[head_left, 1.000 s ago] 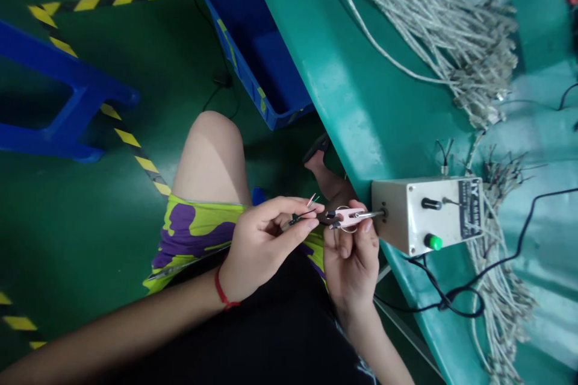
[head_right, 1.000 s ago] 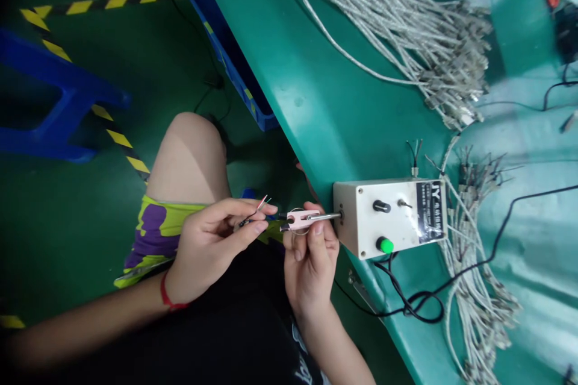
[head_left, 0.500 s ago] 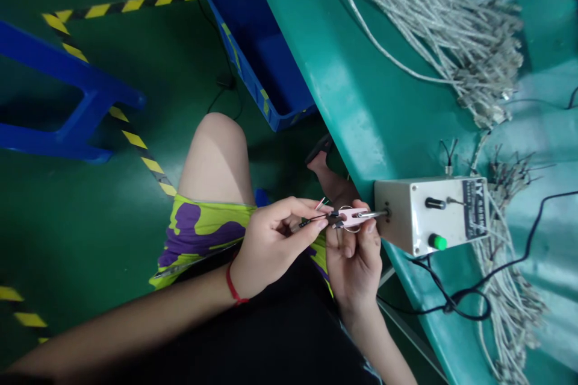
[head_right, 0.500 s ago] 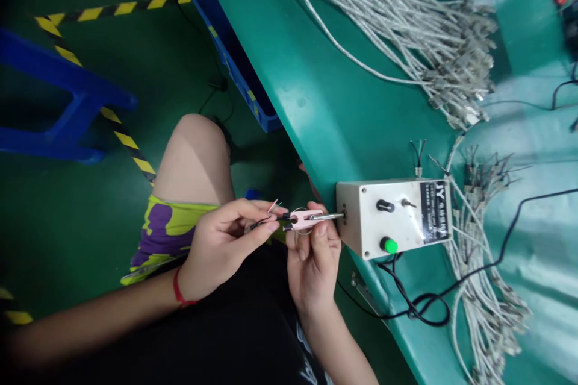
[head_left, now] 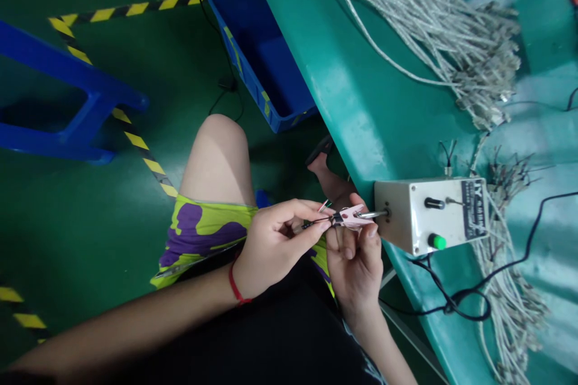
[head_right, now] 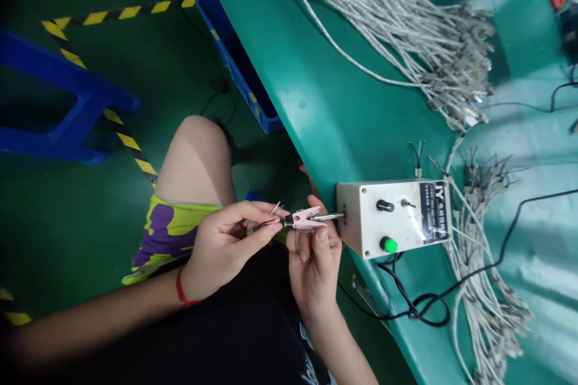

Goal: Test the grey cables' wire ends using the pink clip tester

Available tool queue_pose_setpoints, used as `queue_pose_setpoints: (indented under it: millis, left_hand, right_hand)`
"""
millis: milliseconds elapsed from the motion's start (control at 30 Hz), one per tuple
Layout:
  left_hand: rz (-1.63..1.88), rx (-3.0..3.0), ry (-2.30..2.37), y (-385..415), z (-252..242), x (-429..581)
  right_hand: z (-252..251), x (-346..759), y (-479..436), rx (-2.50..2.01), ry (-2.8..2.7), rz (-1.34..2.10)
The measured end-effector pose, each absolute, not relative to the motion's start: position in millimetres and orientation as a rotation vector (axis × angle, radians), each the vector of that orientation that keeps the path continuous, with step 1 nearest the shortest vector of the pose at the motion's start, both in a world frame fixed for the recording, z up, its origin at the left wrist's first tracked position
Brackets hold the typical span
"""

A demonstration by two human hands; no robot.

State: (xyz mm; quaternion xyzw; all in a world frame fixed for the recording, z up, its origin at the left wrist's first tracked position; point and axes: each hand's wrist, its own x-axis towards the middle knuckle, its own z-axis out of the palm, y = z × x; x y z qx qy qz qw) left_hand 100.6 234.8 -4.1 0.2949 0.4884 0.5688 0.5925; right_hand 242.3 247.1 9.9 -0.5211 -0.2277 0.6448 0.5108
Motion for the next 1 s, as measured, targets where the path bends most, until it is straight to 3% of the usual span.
queue_pose_setpoints:
  millis: [167, 333, 433, 567, 867, 1000]
  left_hand:
    - [1.293, 0.705, 1.152, 235, -3, 99]
    - [1.302, 0.732, 1.184, 233, -3, 99]
    - [1.315, 0.737, 1.204, 232, -4, 101]
    - [1.318, 0.717, 1.2, 233, -2, 103]
    - [1.351, 0.67, 1.182, 228, 2, 96]
    - [1.336, 0.748, 1.226, 218, 10, 90]
  right_hand:
    - [14, 256, 221, -1.389, -0.804, 1.463]
    - [27, 285, 199, -1.634, -1.314, 0.276]
    - [26, 302, 207, -1.693, -1.382, -0.012]
    - [16, 310, 219, -1.793, -1.391, -0.033]
    - [27, 284, 209, -1.637, -1.11, 0.282]
    - [29, 264, 199, -1.555, -0.995, 0.858]
